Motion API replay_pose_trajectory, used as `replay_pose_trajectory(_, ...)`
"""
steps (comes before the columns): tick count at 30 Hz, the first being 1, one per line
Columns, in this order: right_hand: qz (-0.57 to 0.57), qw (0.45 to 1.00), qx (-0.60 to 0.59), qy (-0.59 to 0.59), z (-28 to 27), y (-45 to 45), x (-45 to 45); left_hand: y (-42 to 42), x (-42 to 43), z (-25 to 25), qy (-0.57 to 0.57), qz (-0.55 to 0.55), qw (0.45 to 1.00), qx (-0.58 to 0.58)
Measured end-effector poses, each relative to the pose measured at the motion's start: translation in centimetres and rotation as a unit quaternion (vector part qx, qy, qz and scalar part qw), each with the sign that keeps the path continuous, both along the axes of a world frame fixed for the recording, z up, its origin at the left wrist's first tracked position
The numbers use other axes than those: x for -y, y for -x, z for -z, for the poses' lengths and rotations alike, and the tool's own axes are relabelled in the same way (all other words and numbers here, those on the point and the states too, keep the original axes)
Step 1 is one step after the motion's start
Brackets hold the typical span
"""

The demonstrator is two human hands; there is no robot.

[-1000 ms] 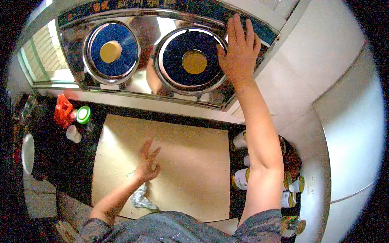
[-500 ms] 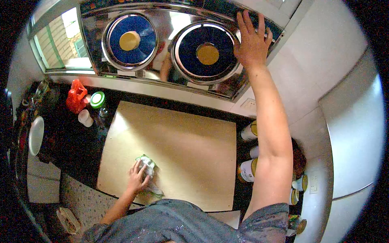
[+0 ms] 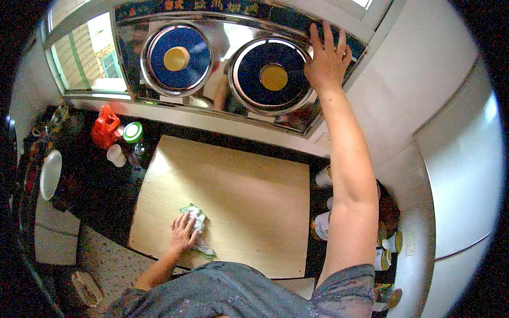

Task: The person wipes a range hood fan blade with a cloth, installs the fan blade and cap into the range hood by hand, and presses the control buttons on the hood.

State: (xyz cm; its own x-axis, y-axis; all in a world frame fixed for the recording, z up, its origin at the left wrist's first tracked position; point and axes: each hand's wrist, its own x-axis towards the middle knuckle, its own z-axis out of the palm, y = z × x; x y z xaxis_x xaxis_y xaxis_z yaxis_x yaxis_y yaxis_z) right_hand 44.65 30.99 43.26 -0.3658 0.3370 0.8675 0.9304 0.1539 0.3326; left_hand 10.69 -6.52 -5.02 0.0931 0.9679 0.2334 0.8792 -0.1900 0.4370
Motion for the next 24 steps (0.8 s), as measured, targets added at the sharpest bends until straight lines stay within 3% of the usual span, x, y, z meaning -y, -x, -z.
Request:
replay_pose_trajectory(14,0.079,0.995,-0.006,0.052,0.3,-0.8,1.3,-0.4,0.5,-1.2,0.016,-0.018,0.999,0.027)
replay_pose_trajectory(24,0.059,0.996,0.004,0.060,1.1,-1.4,1.1,-0.5,0.5,-0.4,0.026,-0.019,0.999,0.018)
